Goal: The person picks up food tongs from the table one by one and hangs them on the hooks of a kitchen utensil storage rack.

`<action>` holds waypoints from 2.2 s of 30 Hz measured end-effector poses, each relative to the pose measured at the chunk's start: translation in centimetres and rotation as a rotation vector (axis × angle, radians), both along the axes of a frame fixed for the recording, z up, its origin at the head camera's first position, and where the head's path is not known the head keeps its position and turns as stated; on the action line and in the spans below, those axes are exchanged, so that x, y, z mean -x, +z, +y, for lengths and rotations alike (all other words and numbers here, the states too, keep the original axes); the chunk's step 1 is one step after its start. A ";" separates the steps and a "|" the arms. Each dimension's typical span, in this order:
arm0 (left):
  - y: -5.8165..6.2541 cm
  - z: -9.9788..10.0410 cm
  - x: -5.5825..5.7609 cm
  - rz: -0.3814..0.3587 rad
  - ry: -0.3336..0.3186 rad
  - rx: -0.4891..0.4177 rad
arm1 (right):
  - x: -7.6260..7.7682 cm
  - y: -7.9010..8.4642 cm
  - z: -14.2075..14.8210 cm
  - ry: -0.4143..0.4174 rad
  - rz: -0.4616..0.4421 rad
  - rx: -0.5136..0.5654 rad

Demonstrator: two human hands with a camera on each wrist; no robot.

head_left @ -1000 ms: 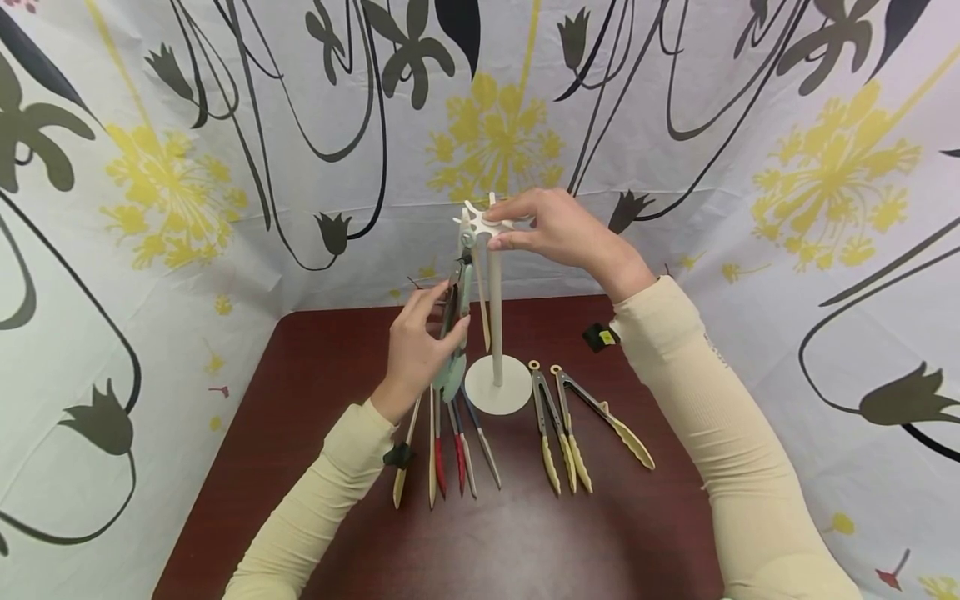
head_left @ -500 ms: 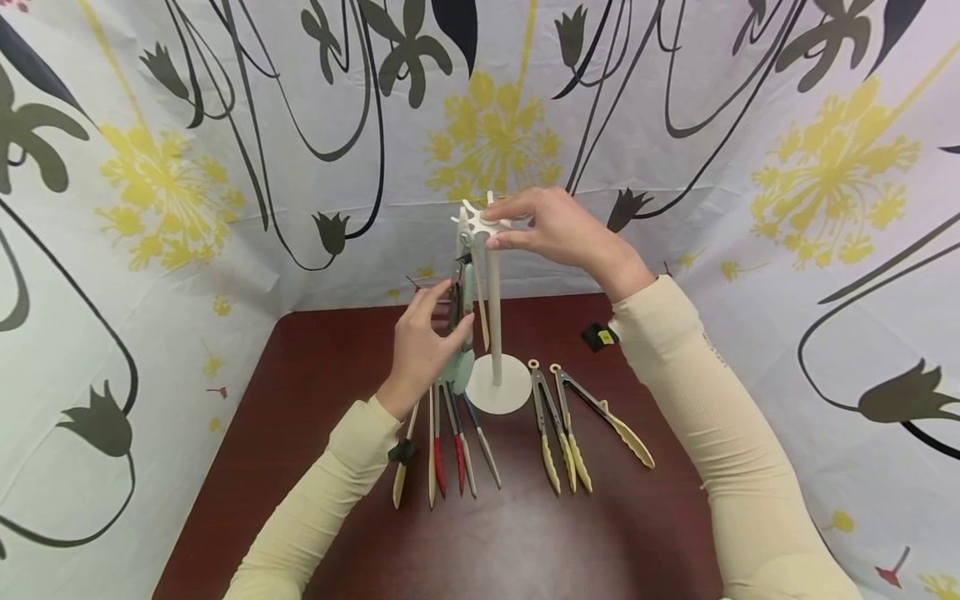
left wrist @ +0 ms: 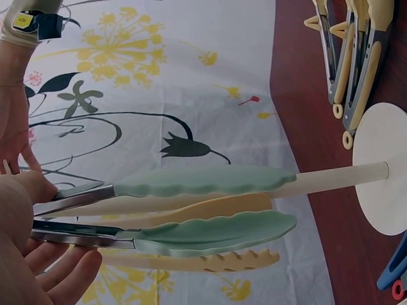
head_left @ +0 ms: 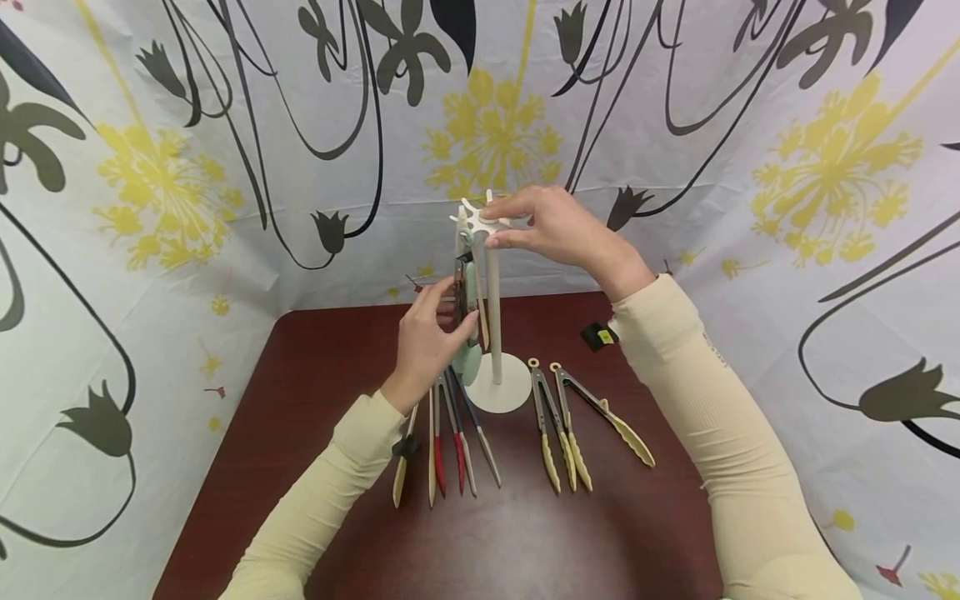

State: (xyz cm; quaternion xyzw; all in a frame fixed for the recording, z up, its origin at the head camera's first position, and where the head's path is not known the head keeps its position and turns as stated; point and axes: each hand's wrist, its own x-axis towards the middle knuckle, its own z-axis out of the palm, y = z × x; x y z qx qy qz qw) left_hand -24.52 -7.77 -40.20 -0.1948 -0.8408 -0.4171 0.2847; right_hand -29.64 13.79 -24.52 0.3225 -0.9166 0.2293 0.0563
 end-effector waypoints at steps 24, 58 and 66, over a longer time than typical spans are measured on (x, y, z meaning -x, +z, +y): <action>-0.1 0.8 0.5 -0.026 0.014 0.025 | -0.2 -0.1 0.0 0.020 0.029 0.013; -0.3 -1.2 0.4 -0.043 0.048 -0.018 | 0.0 0.8 0.1 0.074 0.011 -0.101; -2.4 -4.0 0.0 -0.099 0.123 -0.047 | 0.1 0.8 0.0 0.039 -0.001 -0.090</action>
